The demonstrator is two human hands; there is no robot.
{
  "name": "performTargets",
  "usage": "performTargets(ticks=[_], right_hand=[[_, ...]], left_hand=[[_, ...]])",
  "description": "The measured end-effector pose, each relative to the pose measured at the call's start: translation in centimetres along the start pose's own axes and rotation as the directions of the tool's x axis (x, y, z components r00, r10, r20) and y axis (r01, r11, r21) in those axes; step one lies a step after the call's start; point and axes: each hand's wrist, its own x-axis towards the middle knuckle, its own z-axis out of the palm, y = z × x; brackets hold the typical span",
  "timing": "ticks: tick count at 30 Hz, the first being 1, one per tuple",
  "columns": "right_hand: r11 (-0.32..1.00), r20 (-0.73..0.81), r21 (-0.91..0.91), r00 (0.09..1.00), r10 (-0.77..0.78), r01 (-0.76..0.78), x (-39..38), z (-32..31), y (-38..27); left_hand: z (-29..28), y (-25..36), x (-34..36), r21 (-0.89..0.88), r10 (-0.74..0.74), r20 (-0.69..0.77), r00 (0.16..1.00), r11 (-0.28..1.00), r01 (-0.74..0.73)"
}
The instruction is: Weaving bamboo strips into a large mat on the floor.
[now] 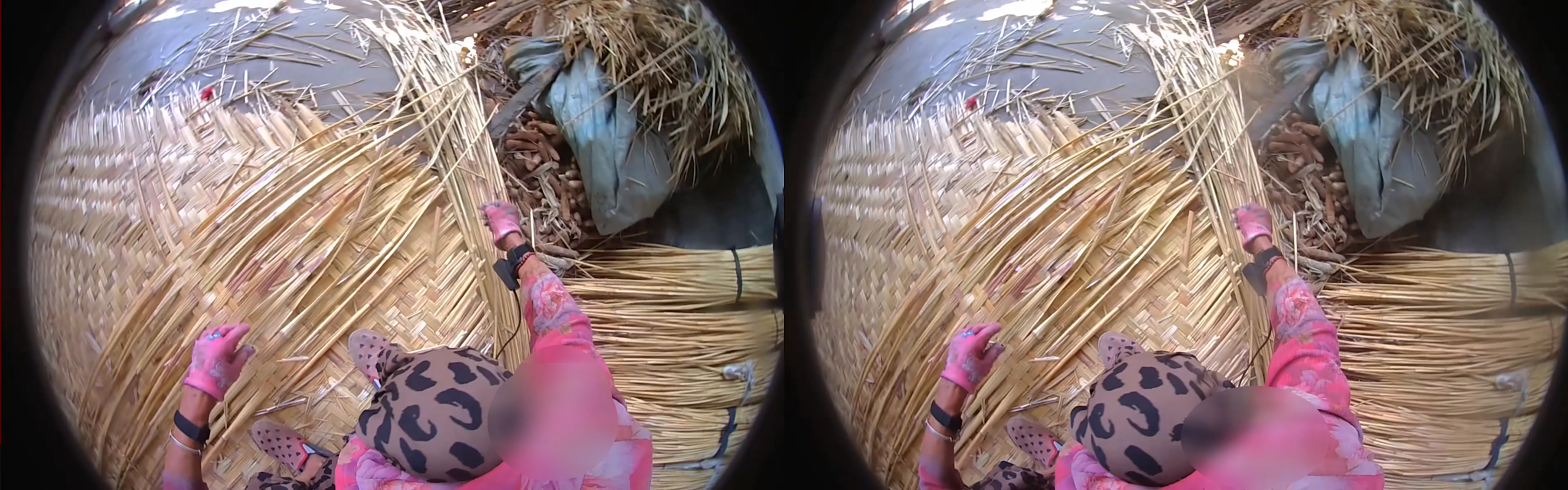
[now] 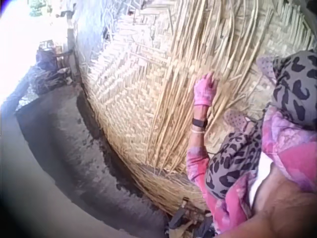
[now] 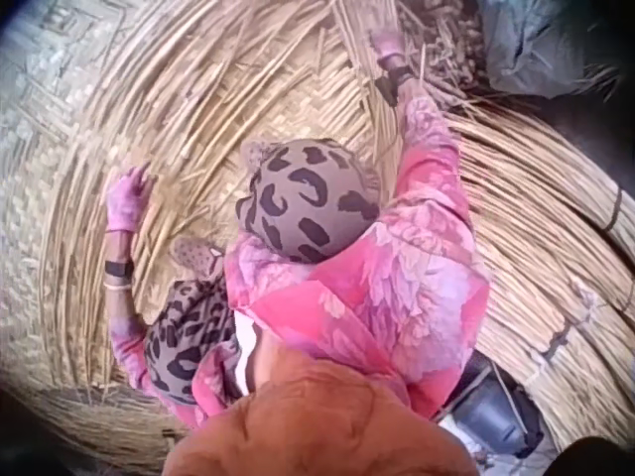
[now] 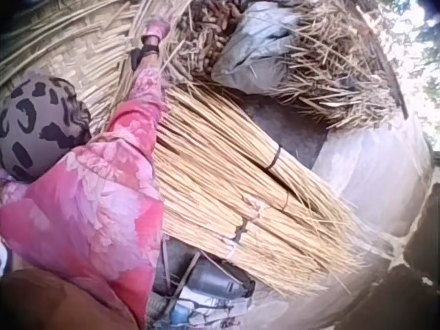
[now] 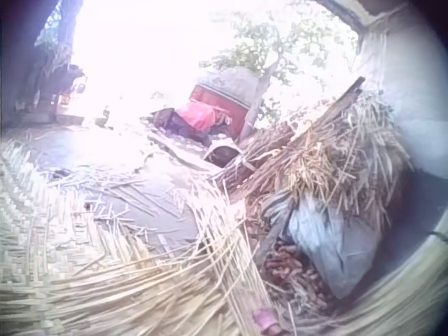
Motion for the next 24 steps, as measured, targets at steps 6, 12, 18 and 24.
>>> performTargets(ticks=[6,12,18,24], right_hand=[[0.764,-0.190,-0.645,0.972,-0.138,-0.018,-2.5,-4.3,5.8],[0.618,-0.258,-0.761,0.966,-0.008,-0.198,-3.1,-3.9,8.1],[0.763,-0.205,-0.641,0.940,-0.273,0.082,-1.3,-5.8,13.3],[0.862,-0.146,-0.491,0.964,-0.223,0.125,-4.5,-4.0,8.3]], left_hand=[[-1.0,8.7,0.2,-0.090,0.189,0.018,0.982,0.978,-0.187],[-0.4,13.9,-2.2,-0.294,0.205,0.126,0.971,0.942,-0.160],[1.1,16.0,-2.1,-0.277,0.425,0.112,0.898,0.881,-0.382],[0.8,16.6,-3.6,-0.332,0.125,0.187,0.974,0.941,-0.057]])
